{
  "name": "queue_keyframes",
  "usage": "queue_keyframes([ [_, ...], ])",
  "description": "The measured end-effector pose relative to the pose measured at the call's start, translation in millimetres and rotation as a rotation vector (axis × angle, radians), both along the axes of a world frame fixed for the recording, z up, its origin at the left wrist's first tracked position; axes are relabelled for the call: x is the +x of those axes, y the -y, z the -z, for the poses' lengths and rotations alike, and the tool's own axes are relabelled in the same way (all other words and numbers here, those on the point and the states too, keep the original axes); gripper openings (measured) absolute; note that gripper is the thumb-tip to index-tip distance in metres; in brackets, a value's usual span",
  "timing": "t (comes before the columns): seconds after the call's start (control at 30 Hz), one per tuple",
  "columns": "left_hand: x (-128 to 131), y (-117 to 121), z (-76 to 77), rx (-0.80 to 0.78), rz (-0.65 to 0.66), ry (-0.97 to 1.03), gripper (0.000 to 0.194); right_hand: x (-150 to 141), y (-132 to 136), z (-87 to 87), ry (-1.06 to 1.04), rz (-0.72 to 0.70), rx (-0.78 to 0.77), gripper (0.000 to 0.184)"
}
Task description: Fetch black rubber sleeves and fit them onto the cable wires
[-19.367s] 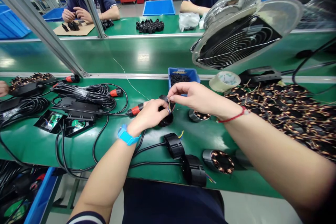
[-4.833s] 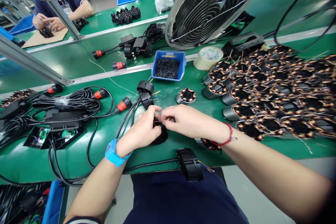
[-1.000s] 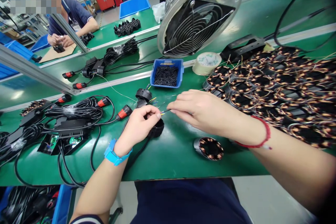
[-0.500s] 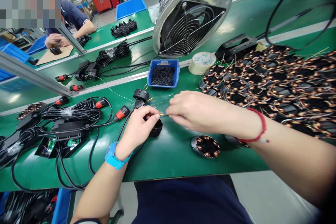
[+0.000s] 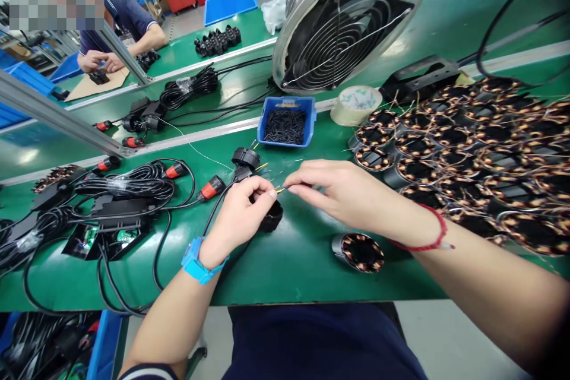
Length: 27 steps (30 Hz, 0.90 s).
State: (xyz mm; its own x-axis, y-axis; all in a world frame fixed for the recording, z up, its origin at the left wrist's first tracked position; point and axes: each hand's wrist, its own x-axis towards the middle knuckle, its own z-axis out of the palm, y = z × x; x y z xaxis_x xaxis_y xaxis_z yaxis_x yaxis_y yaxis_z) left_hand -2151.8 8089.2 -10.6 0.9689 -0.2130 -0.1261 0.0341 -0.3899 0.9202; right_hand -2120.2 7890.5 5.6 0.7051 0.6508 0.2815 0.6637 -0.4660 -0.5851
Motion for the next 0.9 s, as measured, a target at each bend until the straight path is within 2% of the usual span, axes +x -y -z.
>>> queue_keyframes([
  [0.57,-0.6,2.0,-0.1,0.016,0.019,0.005,0.018,0.0,-1.6,5.4,0.252,-0.071,-0.047,0.022],
  [0.9,-1.3,2.6,-2.3,0.019,0.023,-0.008,0.017,0.7,0.0,4.5,0.237,-0.08,-0.075,0.024],
])
